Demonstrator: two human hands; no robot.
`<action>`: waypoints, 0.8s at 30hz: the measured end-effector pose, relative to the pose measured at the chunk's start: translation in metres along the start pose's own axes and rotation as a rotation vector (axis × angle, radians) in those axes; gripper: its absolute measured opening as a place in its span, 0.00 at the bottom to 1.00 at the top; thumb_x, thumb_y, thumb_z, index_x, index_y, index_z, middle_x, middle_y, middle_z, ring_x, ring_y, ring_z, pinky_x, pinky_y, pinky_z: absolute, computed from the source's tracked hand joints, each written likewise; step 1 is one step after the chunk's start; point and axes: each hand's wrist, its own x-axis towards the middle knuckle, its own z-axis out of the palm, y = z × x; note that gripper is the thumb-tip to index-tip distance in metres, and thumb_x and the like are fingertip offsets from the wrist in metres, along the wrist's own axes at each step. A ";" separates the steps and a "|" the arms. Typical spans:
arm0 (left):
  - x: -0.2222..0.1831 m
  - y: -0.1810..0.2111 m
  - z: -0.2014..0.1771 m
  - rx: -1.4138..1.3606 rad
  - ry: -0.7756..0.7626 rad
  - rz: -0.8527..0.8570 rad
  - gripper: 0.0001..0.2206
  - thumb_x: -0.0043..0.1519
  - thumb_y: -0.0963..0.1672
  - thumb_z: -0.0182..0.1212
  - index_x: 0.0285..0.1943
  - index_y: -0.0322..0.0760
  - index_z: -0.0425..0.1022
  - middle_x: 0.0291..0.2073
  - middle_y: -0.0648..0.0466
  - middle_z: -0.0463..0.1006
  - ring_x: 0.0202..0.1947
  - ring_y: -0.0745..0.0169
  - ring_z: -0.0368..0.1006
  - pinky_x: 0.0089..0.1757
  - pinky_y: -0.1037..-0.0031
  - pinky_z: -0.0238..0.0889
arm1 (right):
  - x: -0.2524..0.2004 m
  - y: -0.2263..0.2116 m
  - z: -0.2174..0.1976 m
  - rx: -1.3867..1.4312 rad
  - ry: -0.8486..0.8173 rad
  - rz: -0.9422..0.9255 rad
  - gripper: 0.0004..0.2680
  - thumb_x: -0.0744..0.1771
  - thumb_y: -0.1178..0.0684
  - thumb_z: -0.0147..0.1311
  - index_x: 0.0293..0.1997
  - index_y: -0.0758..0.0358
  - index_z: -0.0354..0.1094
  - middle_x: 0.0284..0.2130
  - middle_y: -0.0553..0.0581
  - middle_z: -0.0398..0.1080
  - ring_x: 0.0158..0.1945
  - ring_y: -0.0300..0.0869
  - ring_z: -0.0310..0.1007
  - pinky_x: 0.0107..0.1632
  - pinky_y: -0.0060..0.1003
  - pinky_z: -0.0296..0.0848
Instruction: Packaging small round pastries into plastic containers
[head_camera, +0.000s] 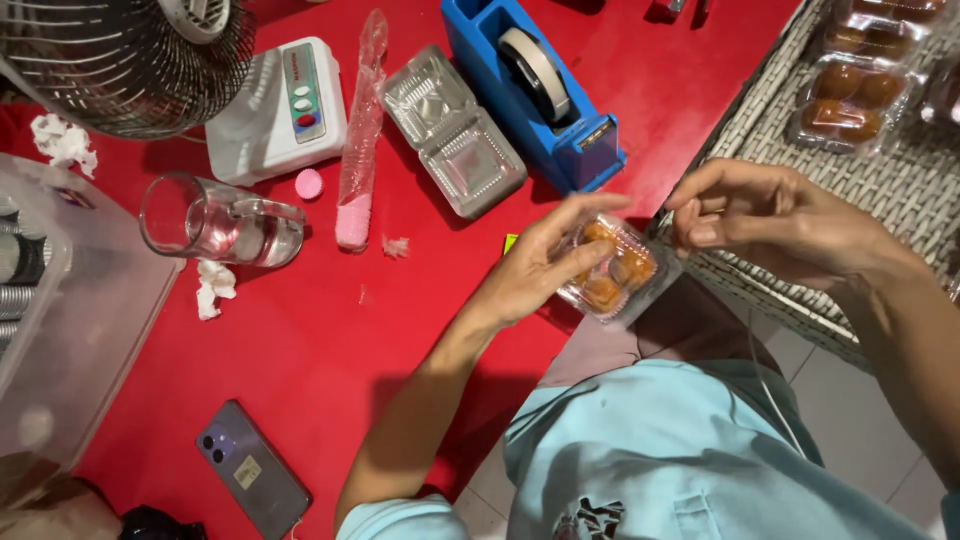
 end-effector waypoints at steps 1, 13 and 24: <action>0.002 -0.001 0.000 -0.040 0.012 -0.036 0.19 0.68 0.46 0.59 0.67 0.42 0.62 0.55 0.50 0.72 0.60 0.65 0.69 0.49 0.76 0.74 | 0.001 0.002 0.000 -0.035 0.036 0.027 0.13 0.65 0.67 0.56 0.55 0.71 0.73 0.39 0.62 0.78 0.44 0.48 0.78 0.50 0.43 0.79; 0.020 -0.012 -0.003 -0.015 0.037 -0.011 0.16 0.66 0.43 0.64 0.62 0.35 0.74 0.58 0.54 0.78 0.58 0.68 0.74 0.58 0.77 0.68 | 0.016 -0.004 0.004 -0.347 0.073 0.118 0.14 0.63 0.64 0.60 0.54 0.65 0.77 0.38 0.61 0.81 0.42 0.50 0.83 0.51 0.46 0.87; 0.026 -0.024 -0.007 -0.071 0.019 -0.066 0.20 0.64 0.44 0.65 0.65 0.32 0.74 0.53 0.54 0.80 0.54 0.71 0.74 0.54 0.78 0.71 | 0.011 0.000 0.015 -0.531 0.125 0.086 0.22 0.63 0.67 0.57 0.64 0.54 0.71 0.47 0.57 0.82 0.46 0.46 0.86 0.52 0.45 0.89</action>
